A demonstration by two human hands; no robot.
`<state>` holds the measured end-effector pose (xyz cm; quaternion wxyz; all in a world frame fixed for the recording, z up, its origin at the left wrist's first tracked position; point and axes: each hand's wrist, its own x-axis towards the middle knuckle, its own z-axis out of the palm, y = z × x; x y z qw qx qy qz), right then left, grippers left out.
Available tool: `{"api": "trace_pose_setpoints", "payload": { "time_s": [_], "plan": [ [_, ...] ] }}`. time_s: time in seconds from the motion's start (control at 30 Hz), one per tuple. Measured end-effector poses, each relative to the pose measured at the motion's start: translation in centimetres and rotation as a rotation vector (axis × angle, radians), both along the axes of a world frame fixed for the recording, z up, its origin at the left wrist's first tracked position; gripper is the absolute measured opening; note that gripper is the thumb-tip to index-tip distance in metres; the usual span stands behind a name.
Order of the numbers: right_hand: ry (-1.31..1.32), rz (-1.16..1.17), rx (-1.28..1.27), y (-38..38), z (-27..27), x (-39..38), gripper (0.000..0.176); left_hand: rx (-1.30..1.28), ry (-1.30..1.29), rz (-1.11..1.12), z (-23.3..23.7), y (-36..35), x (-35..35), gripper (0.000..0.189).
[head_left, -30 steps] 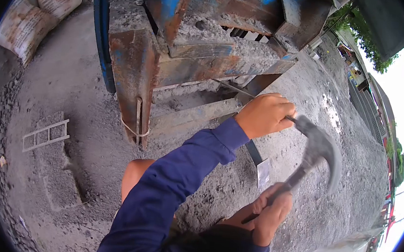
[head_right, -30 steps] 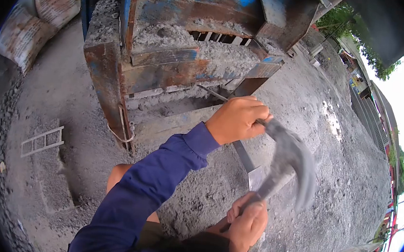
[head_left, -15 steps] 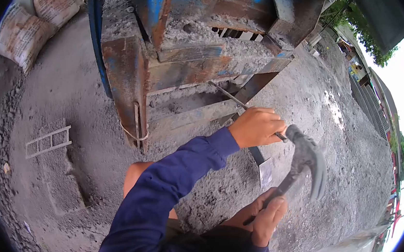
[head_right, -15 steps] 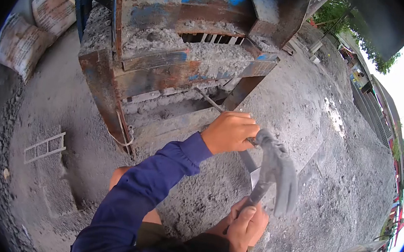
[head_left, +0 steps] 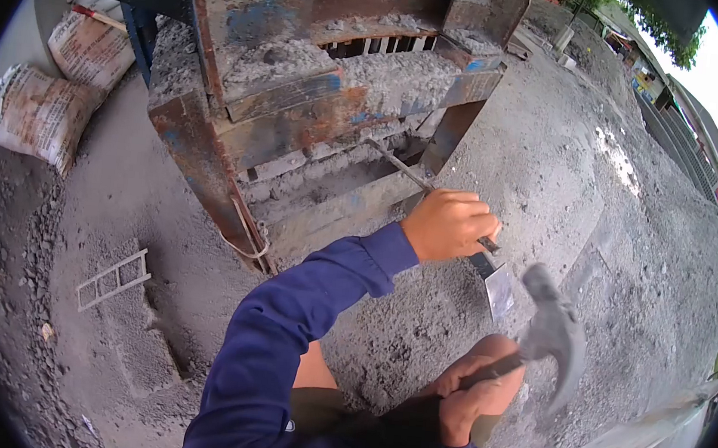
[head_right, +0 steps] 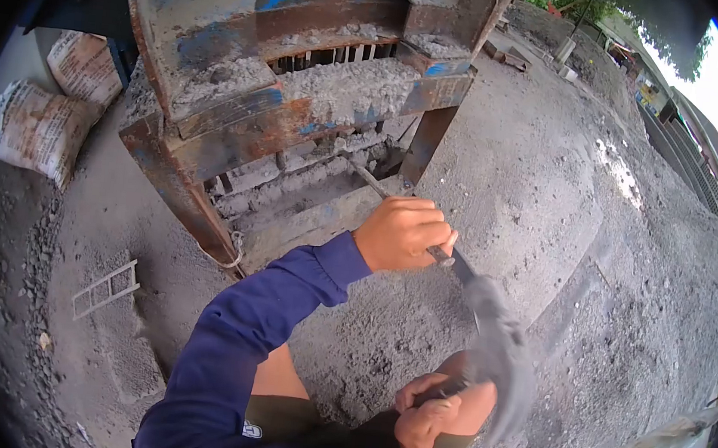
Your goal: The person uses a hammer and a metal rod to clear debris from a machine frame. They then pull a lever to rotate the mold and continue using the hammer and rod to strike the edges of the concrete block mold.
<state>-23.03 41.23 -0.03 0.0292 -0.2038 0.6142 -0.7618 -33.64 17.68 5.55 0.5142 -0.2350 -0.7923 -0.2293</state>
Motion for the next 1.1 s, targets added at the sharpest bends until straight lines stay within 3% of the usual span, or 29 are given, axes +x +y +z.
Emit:
{"api": "trace_pose_setpoints", "payload": {
  "time_s": [0.03, 0.1, 0.17, 0.2, 0.23, 0.33, 0.4, 0.5, 0.57, 0.6, 0.63, 0.7, 0.83, 1.1],
  "plan": [
    [0.079, -0.071, -0.041, -0.5, 1.7, 0.3, 0.064, -0.005, -0.013, -0.007, 0.0, 0.0, -0.1, 0.019],
    [0.068, 0.003, -0.338, 0.1, 0.9, -0.1, 0.061, -0.047, -0.022, -0.010, 0.0, 0.0, 0.1, 0.019],
    [0.090, -0.017, -0.257, -0.9, -1.1, -0.1, 0.060, -0.069, -0.028, -0.001, 0.0, 0.1, -0.1, 0.019],
    [-0.006, -0.056, -0.014, -1.2, -0.7, 0.2, 0.061, -0.085, -0.027, 0.001, -0.1, 0.3, -0.2, 0.019],
    [-0.097, 0.062, 0.120, -0.9, -1.0, -0.1, 0.061, -0.093, -0.040, -0.007, -0.2, 0.4, -0.2, 0.019],
    [-0.185, 0.063, 0.035, 0.0, -1.2, -0.2, 0.067, -0.068, -0.039, -0.003, -0.3, 0.5, -0.6, 0.021],
    [-0.042, -0.006, -0.233, -0.3, -0.8, -0.6, 0.060, -0.083, -0.046, 0.011, -0.1, 0.4, -0.6, 0.022],
    [0.040, -0.044, -0.353, -0.4, -1.3, -0.6, 0.058, -0.103, -0.062, 0.012, -0.4, 0.6, -0.3, 0.023],
    [-0.069, 0.055, 0.145, 0.4, -2.2, -0.8, 0.056, -0.119, -0.056, -0.017, -0.6, 0.5, -0.7, 0.024],
    [-0.135, 0.068, 0.152, -0.5, -0.7, -0.2, 0.056, -0.110, -0.078, 0.008, -1.5, -0.2, -1.0, 0.025],
    [-0.137, 0.054, 0.141, -0.3, -0.8, 0.1, 0.056, -0.106, -0.093, 0.032, -2.3, -1.0, -1.4, 0.026],
    [-0.238, 0.059, -0.137, -0.2, -1.0, 0.0, 0.058, -0.156, -0.137, 0.068, -4.9, -3.7, -0.7, 0.027],
    [-0.138, 0.084, -0.334, -0.5, 0.7, -1.0, 0.061, -0.189, -0.137, 0.051, -6.0, -3.1, 0.0, 0.030],
    [-0.339, 0.115, -0.326, -0.8, -1.0, -0.9, 0.061, -0.132, -0.106, -0.045, -2.7, -0.3, 0.9, 0.033]
  ]
}}
